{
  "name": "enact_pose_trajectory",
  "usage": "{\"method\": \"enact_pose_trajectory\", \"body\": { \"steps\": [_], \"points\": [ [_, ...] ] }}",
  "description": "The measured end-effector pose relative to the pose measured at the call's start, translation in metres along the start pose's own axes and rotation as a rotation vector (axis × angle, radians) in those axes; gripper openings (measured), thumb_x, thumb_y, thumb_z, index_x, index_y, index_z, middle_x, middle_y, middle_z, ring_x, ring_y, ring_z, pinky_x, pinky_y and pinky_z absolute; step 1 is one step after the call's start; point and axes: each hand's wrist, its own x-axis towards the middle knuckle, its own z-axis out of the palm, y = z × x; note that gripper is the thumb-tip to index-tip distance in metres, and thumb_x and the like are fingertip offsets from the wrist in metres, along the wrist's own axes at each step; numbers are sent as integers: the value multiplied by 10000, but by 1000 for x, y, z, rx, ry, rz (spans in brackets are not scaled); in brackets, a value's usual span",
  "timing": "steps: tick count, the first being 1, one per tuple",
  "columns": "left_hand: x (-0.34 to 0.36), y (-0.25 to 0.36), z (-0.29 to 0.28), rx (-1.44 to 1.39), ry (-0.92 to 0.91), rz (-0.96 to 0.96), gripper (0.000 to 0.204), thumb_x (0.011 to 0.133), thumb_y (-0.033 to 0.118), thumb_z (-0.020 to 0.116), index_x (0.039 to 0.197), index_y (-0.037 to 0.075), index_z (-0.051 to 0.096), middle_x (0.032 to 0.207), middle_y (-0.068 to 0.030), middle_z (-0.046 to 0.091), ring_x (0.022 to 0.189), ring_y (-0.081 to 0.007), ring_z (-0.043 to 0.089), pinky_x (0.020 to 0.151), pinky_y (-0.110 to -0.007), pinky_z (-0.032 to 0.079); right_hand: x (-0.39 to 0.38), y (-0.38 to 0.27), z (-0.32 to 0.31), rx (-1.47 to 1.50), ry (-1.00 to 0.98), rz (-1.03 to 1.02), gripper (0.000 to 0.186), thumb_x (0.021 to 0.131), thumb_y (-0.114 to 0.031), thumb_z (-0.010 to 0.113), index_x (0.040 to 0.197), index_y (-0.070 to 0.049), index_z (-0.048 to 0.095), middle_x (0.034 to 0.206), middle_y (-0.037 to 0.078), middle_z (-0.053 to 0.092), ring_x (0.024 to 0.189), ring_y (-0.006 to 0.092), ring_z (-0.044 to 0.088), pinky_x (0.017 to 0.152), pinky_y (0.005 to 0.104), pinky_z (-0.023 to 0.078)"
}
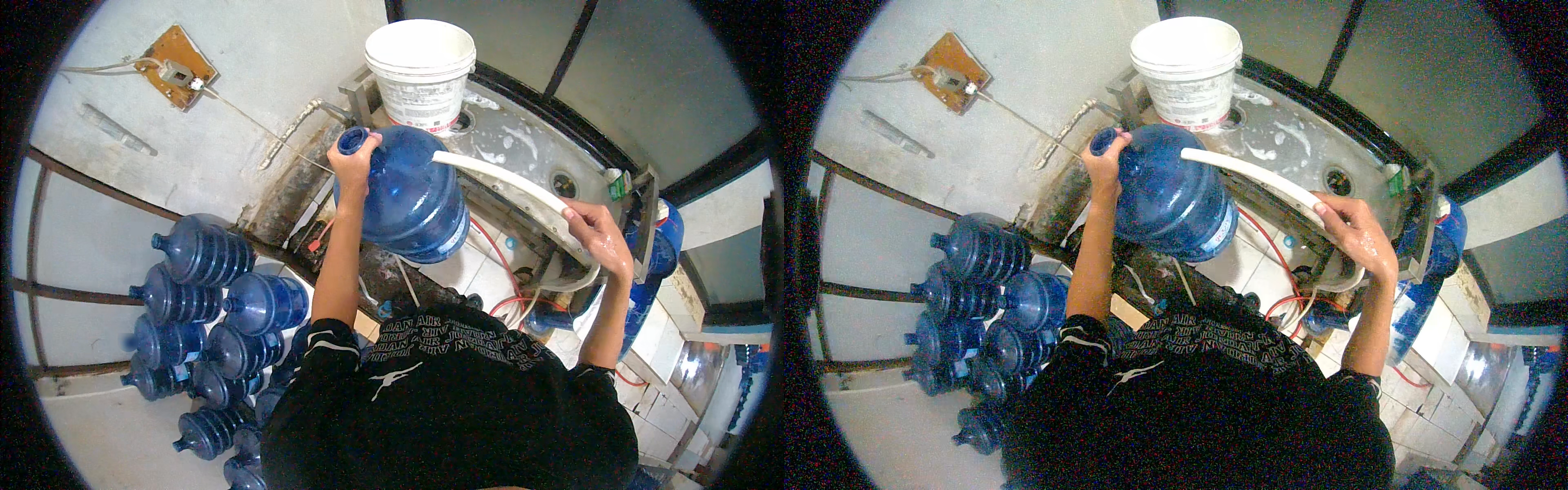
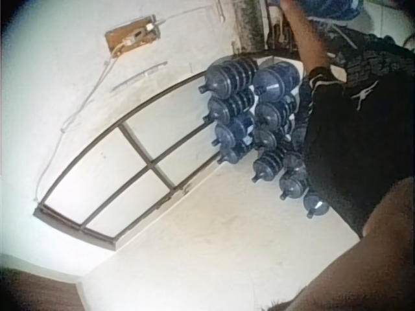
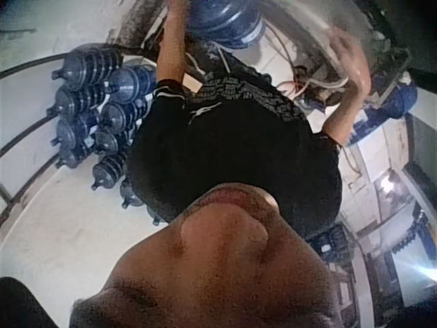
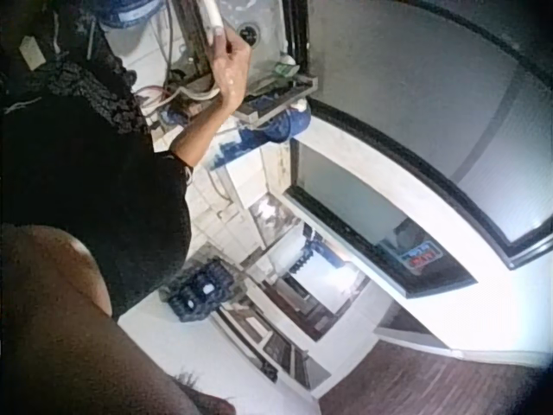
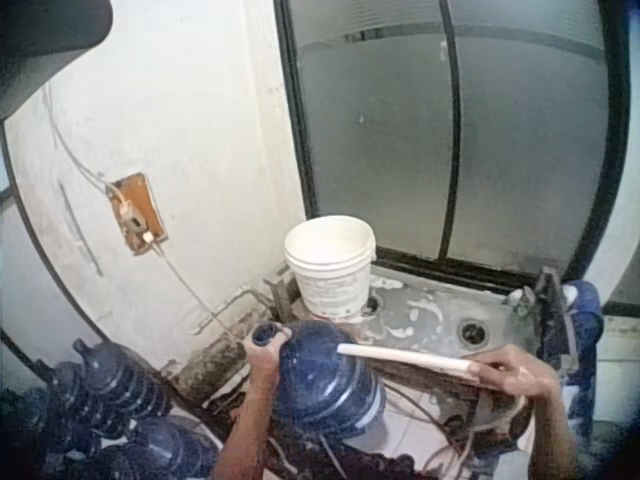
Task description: The person cleans the exterior of a blue plastic water jug with a soapy sponge and then fills it with water from a hose at a filling station.
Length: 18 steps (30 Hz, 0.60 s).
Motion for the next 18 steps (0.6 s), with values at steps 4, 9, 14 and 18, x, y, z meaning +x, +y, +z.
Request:
{"method": "enact_pose_trajectory", "body": {
  "steps": [4, 9, 14, 18],
  "points": [
    [10, 15, -11, -101, -264, -21, 227, 651, -1, 649, 872, -18, 601, 805, -95, 631, 752, -198, 608, 743, -316, 479, -3, 0, -5, 57, 26, 8, 323, 929, -235, 497, 1110, 7, 610, 724, 55, 574, 656, 121, 473, 612, 292, 421],
    [12, 32, -9, -147, -556, 14, 370, 524, 99, 619, 871, -20, 576, 791, -117, 607, 765, -231, 593, 761, -338, 471, -3, 1, -7, 110, 62, -15, 334, 931, -245, 499, 1129, 0, 609, 629, -18, 436, 583, 81, 349, 522, 264, 329],
    [9, 45, 7, -194, -740, 5, 336, 486, 21, 614, 819, -15, 593, 768, -91, 617, 727, -185, 600, 726, -300, 481, -1, 7, -11, 115, 73, -35, 343, 933, -235, 498, 1165, -2, 594, 598, -43, 380, 556, 67, 327, 497, 252, 289],
    [2, 48, 16, -233, -850, 0, 330, 490, -26, 616, 820, -15, 600, 768, -88, 621, 731, -178, 603, 729, -300, 487, -1, 5, -15, 99, 84, -18, 341, 927, -242, 503, 1160, -12, 600, 594, -34, 394, 565, 73, 344, 506, 256, 303]
  ]
}}
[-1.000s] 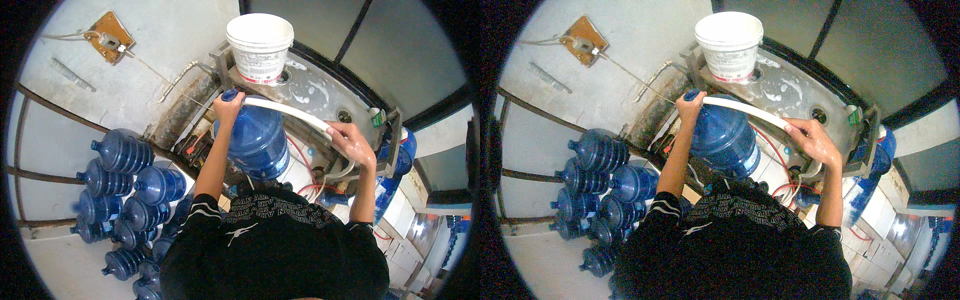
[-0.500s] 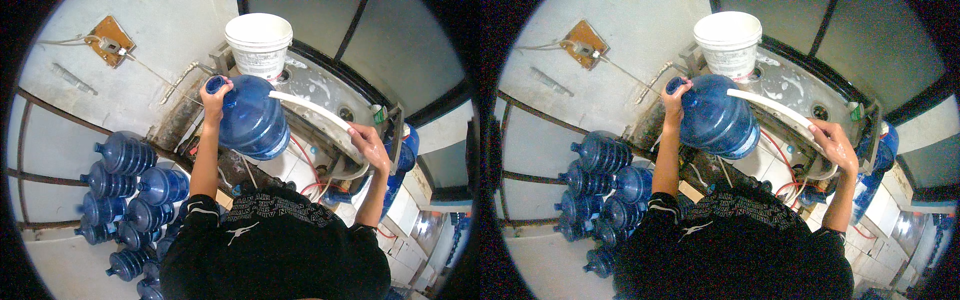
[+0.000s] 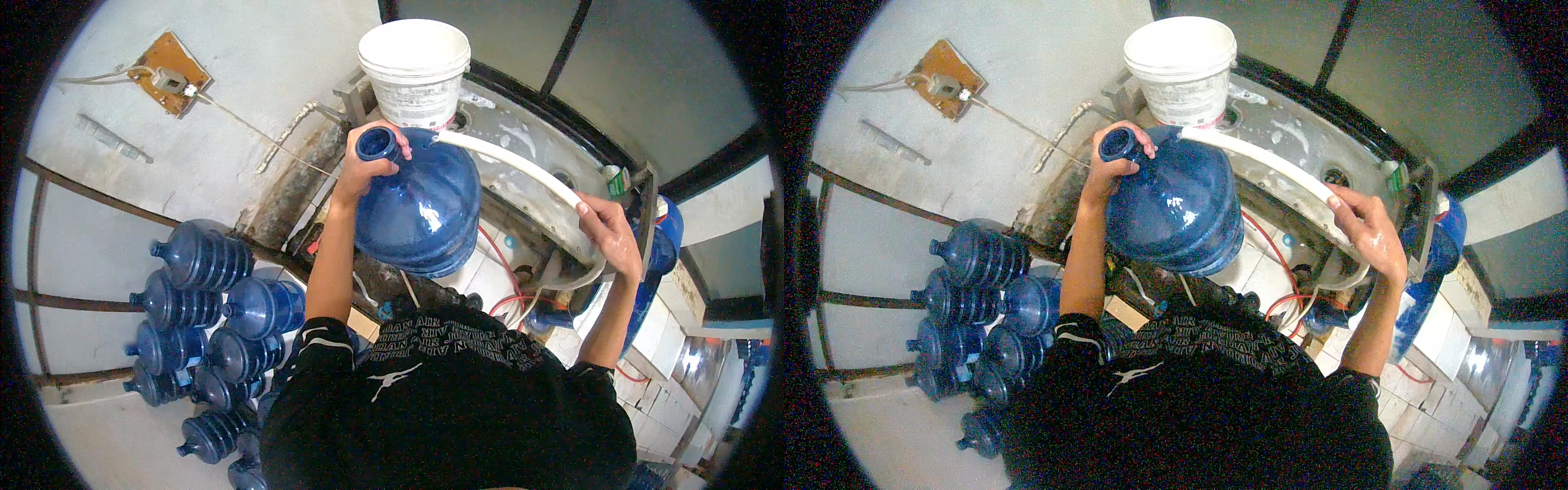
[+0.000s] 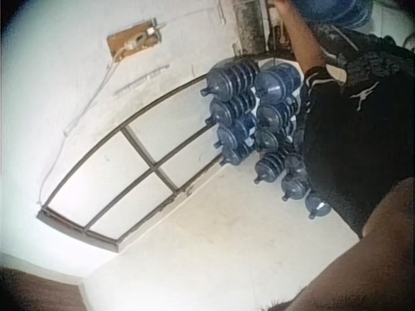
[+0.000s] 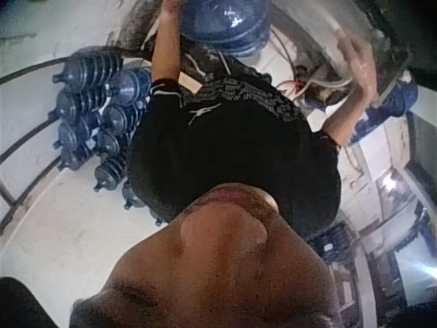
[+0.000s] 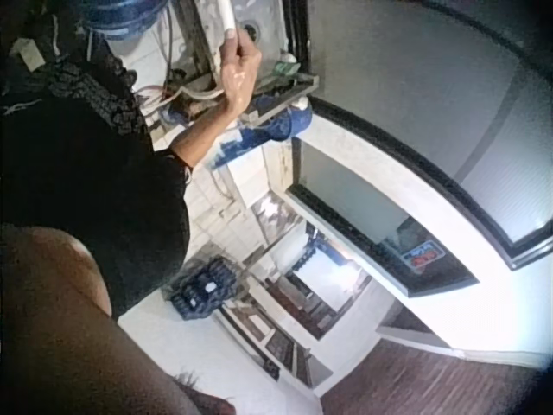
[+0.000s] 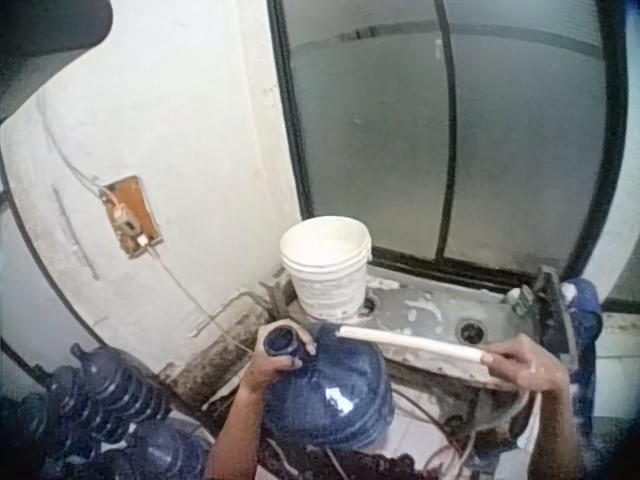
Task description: The person cleans the exterior of a blue plastic water jug with a soapy sponge and then fills it with water from a hose at a filling station.
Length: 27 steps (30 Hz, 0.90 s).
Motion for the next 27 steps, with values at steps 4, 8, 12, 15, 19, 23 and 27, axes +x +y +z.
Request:
{"method": "enact_pose_trajectory", "body": {
  "steps": [4, 8, 12, 15, 19, 23, 27],
  "points": [
    [6, 3, 16, 144, -43, -48, 287, 564, 12, 688, 838, 4, 603, 773, -81, 622, 748, -179, 606, 744, -303, 487, -3, -5, -2, 32, 6, -9, 347, 928, -240, 497, 1160, -2, 598, 598, -27, 415, 558, 73, 349, 501, 255, 304],
    [8, -16, 51, 568, 144, 83, 274, 639, 112, 765, 850, 1, 630, 784, -85, 655, 755, -186, 625, 747, -294, 492, -9, -4, -3, 52, 22, -11, 349, 930, -231, 495, 1164, 8, 594, 613, -36, 424, 560, 62, 349, 496, 246, 303],
    [12, -49, 98, 734, 474, 17, 306, 592, 125, 758, 834, 3, 618, 745, -156, 664, 733, -304, 665, 672, -372, 513, -15, -4, 0, 111, -21, 46, 336, 930, -214, 502, 1164, 7, 596, 626, -42, 432, 574, 53, 348, 503, 235, 304],
    [10, -73, 119, 901, 546, 41, 392, 611, 158, 801, 884, -9, 574, 738, -196, 628, 740, -366, 630, 679, -417, 493, -15, -1, 6, 127, -49, 30, 327, 931, -204, 503, 1161, 9, 597, 619, -44, 430, 565, 54, 348, 497, 236, 299],
    [17, -84, 120, 935, 655, 192, 496, 639, 166, 795, 978, -47, 504, 795, -249, 592, 753, -416, 593, 670, -459, 463, -15, 1, 10, 82, -64, 48, 336, 928, -221, 503, 1153, 7, 603, 620, -47, 433, 568, 51, 352, 499, 231, 302],
    [19, -91, 114, 862, 718, 178, 523, 664, 161, 790, 1017, -56, 471, 827, -247, 570, 802, -406, 579, 733, -446, 451, -14, -2, 13, 93, -87, 64, 334, 923, -220, 504, 1141, 11, 606, 645, -31, 478, 591, 52, 371, 518, 229, 315],
    [21, -96, 109, 854, 766, 235, 555, 676, 171, 790, 1043, -62, 444, 900, -238, 543, 858, -373, 555, 797, -431, 432, -14, -6, 18, 69, -82, 58, 328, 921, -211, 503, 1127, 24, 604, 675, -18, 519, 614, 67, 410, 545, 245, 348]
  ]
}}
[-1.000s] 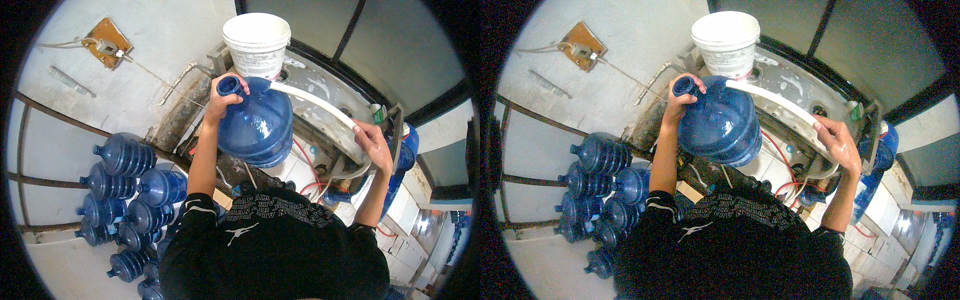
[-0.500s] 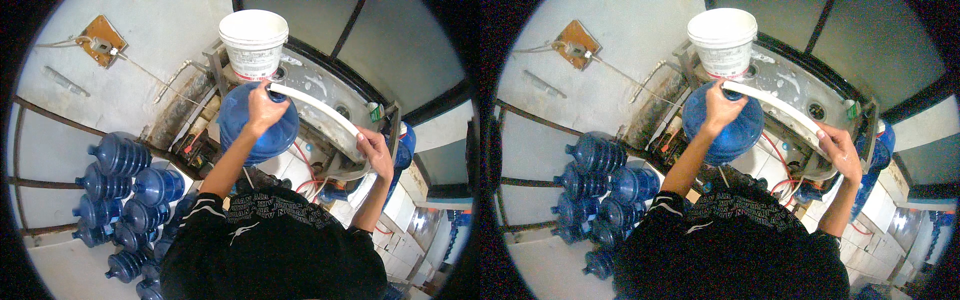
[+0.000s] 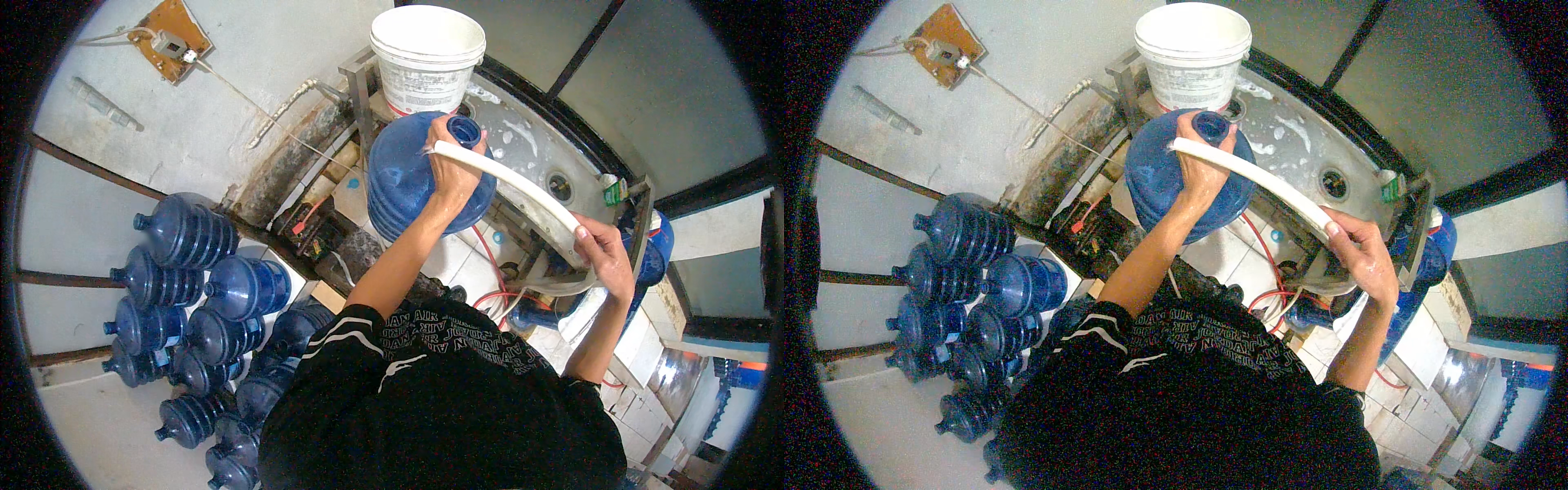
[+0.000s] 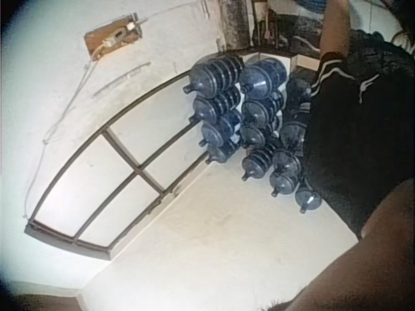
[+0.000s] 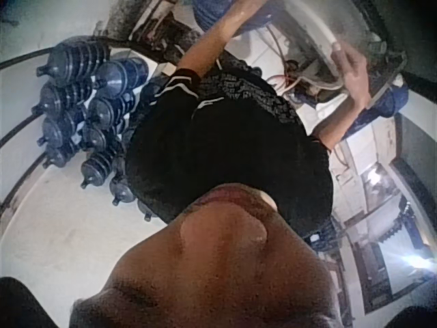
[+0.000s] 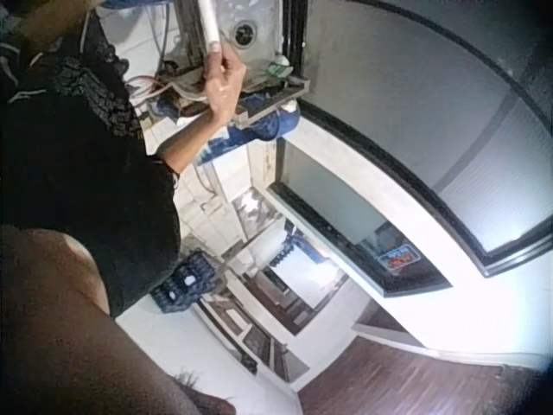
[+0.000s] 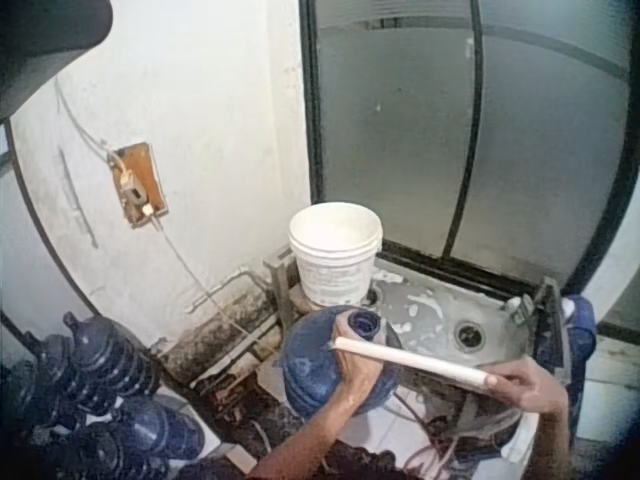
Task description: The person cleans the exterior of a blue plastic water jug with a soapy sponge and then fills it with water from a hose at a filling station.
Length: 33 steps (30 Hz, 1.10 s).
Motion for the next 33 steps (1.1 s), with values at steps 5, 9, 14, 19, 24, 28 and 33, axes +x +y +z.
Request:
{"method": "enact_pose_trajectory", "body": {
  "steps": [5, 9, 14, 19, 24, 28, 33],
  "points": [
    [2, -4, 2, -20, 36, -21, 573, 689, 181, 788, 1061, -61, 425, 932, -236, 529, 877, -359, 544, 815, -423, 424, 3, -6, 13, -11, 12, -16, 317, 924, -206, 499, 1121, 19, 606, 695, -9, 539, 630, 83, 429, 565, 259, 371],
    [0, -4, 4, -46, 15, -59, 579, 671, 184, 797, 1064, -37, 435, 916, -216, 546, 864, -330, 560, 807, -418, 437, 8, -9, 23, 1, 9, -11, 314, 927, -209, 502, 1124, 10, 609, 705, -5, 546, 627, 80, 417, 561, 252, 365],
    [33, -26, -23, -210, 158, -242, 414, 612, 122, 795, 907, -26, 546, 808, -117, 614, 736, -214, 591, 719, -339, 487, -1, -1, 22, 88, 79, -22, 307, 931, -201, 503, 1123, 13, 612, 687, -14, 527, 626, 77, 410, 560, 248, 359],
    [69, -81, -65, -89, 334, -395, 325, 602, 72, 769, 845, -22, 576, 789, -77, 616, 685, -169, 574, 668, -316, 486, -12, 20, 13, 123, 177, 6, 325, 927, -215, 507, 1126, 20, 610, 680, -10, 520, 622, 79, 411, 563, 248, 360],
    [93, -78, -119, -505, 366, -612, 164, 664, 7, 669, 797, -4, 573, 730, -58, 590, 629, -166, 564, 589, -285, 467, -15, 28, 5, 98, 216, 1, 291, 924, -218, 511, 1064, 18, 606, 633, -13, 475, 598, 74, 395, 538, 244, 340],
    [98, -92, -157, -864, 397, -682, 51, 720, -6, 592, 759, -2, 559, 720, -90, 588, 653, -207, 579, 623, -321, 494, -8, 25, 2, 120, 250, -9, 218, 926, -211, 510, 999, -16, 576, 609, -24, 442, 582, 62, 388, 514, 240, 323],
    [91, -85, -195, -998, 413, -667, 146, 688, 76, 587, 824, 28, 567, 755, -87, 575, 724, -224, 575, 711, -348, 484, 10, 25, -5, -2, 327, -71, 218, 926, -222, 519, 1000, -26, 580, 606, -6, 470, 566, 78, 413, 520, 253, 346]
  ]
}}
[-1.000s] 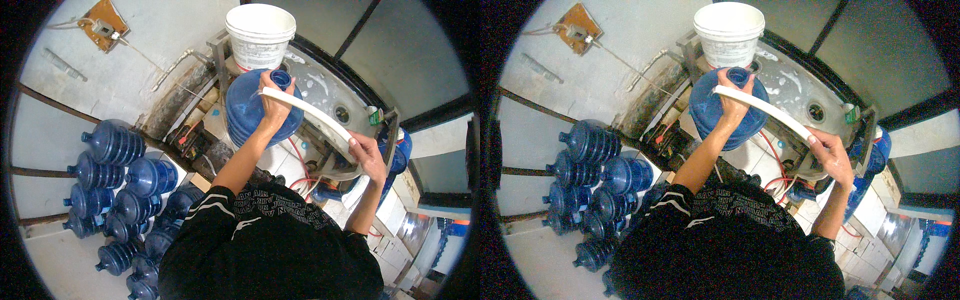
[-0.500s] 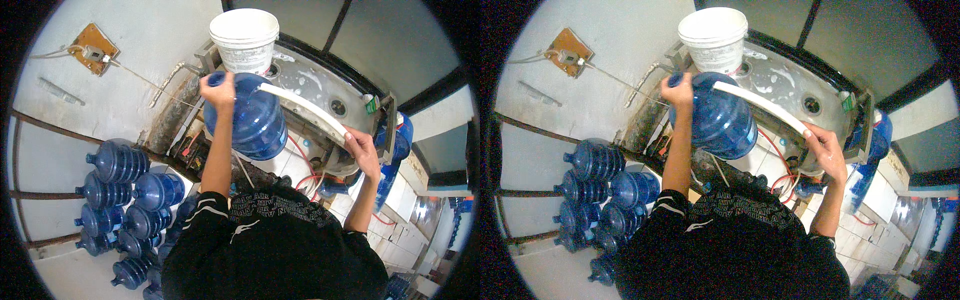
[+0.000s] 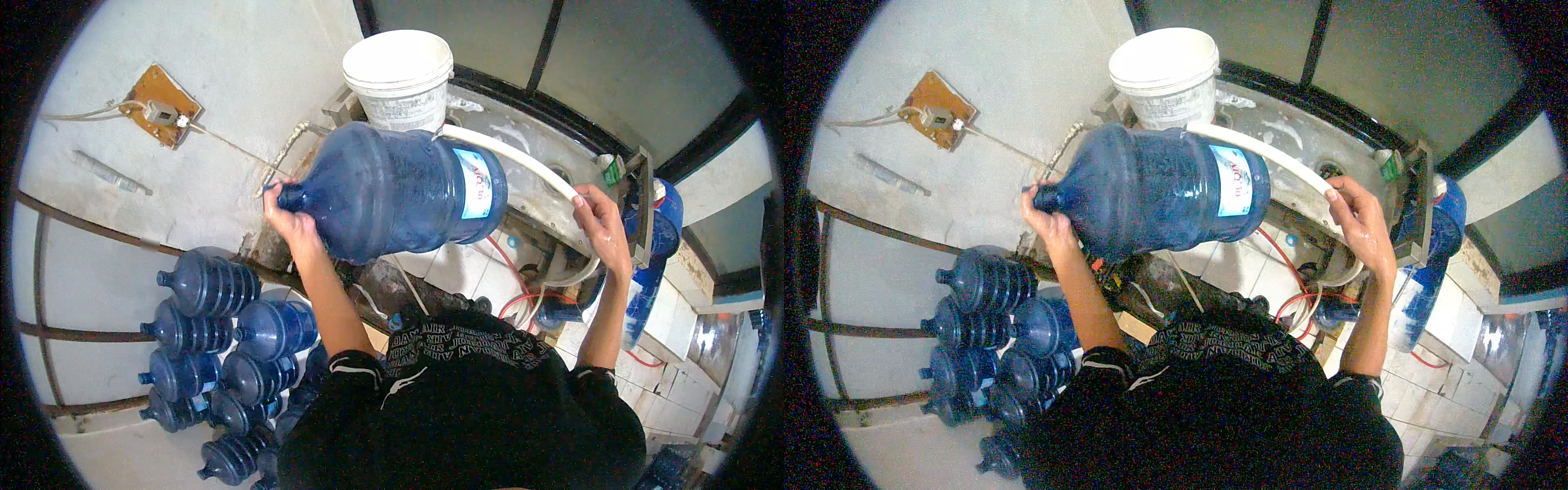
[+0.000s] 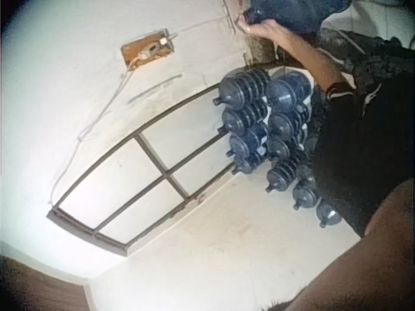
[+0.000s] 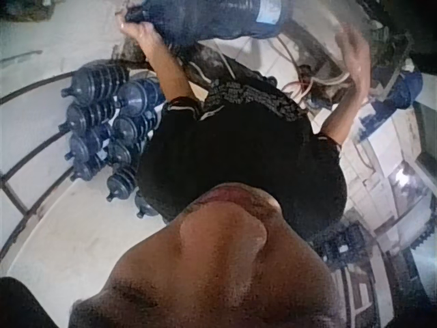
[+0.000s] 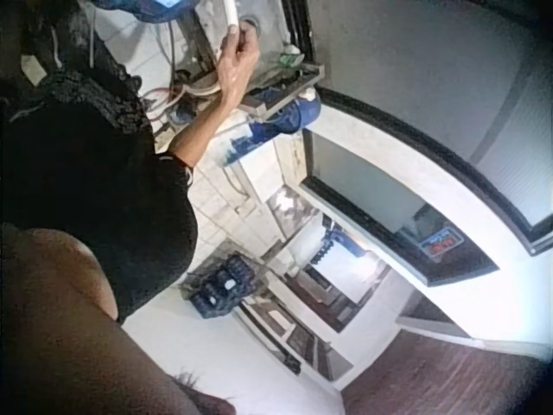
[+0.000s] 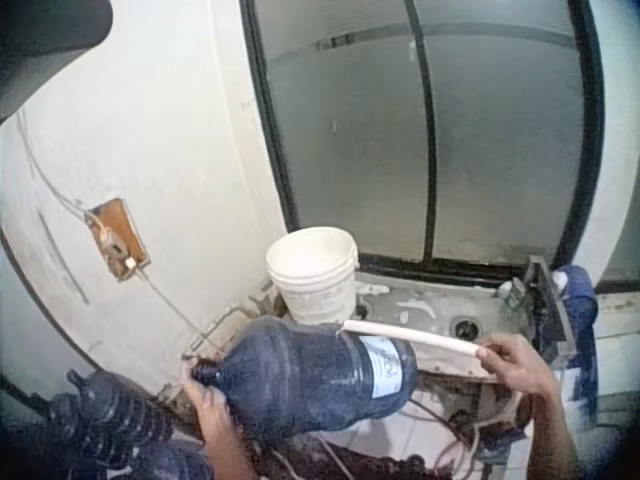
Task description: The person cleans the exterior of a blue plastic water jug with a soapy sponge and then fills it with water from a hose at a filling station.
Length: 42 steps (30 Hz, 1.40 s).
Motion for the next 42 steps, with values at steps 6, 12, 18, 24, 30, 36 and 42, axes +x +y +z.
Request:
{"method": "enact_pose_trajectory", "body": {
  "steps": [6, 12, 18, 24, 30, 36, 42],
  "points": [
    [-11, 30, -8, -47, -70, 156, 218, 652, 108, 584, 847, 15, 555, 811, -108, 570, 767, -260, 567, 778, -371, 471, 21, 3, 2, -39, 98, -89, 293, 948, -258, 491, 1038, -6, 611, 650, -33, 455, 605, 56, 404, 538, 224, 325],
    [-23, 59, -10, -157, -72, 167, 237, 664, 127, 584, 862, 0, 556, 816, -106, 566, 810, -252, 558, 812, -371, 463, 28, 26, -6, -59, 279, -120, 278, 941, -216, 499, 1018, 21, 624, 664, 20, 515, 633, 94, 463, 586, 258, 383],
    [-37, 86, -9, -172, -50, 241, 234, 659, 128, 586, 859, 9, 562, 822, -94, 556, 822, -235, 553, 825, -357, 462, 12, 30, -21, -99, 299, -78, 293, 949, -221, 482, 1017, 28, 619, 654, 21, 495, 638, 101, 459, 601, 257, 383],
    [-37, 98, -15, -132, 2, 282, 256, 658, 157, 596, 866, 12, 565, 812, -111, 570, 825, -247, 565, 823, -368, 458, 0, 32, -24, -111, 313, -97, 293, 952, -229, 478, 1016, 19, 621, 654, 23, 491, 644, 105, 454, 607, 259, 383],
    [-38, 110, -23, -123, -21, 286, 234, 673, 157, 586, 859, 17, 568, 821, -107, 591, 816, -261, 578, 822, -380, 466, -20, 29, -23, -118, 345, -14, 310, 953, -240, 481, 1017, 32, 616, 658, 10, 483, 647, 104, 448, 613, 259, 382],
    [-34, 113, -21, -149, 11, 301, 235, 680, 151, 580, 866, 8, 573, 824, -112, 589, 826, -261, 577, 827, -375, 468, -20, 33, -27, -131, 337, -15, 311, 952, -244, 483, 1019, 28, 617, 670, 9, 487, 650, 102, 449, 612, 257, 381],
    [-35, 114, -9, -157, -80, 273, 268, 650, 145, 602, 875, 2, 572, 833, -117, 573, 848, -260, 561, 841, -375, 459, 23, 28, -12, -118, 279, -89, 316, 950, -254, 484, 1001, 29, 616, 672, 36, 513, 648, 126, 468, 614, 275, 390]
  ]
}}
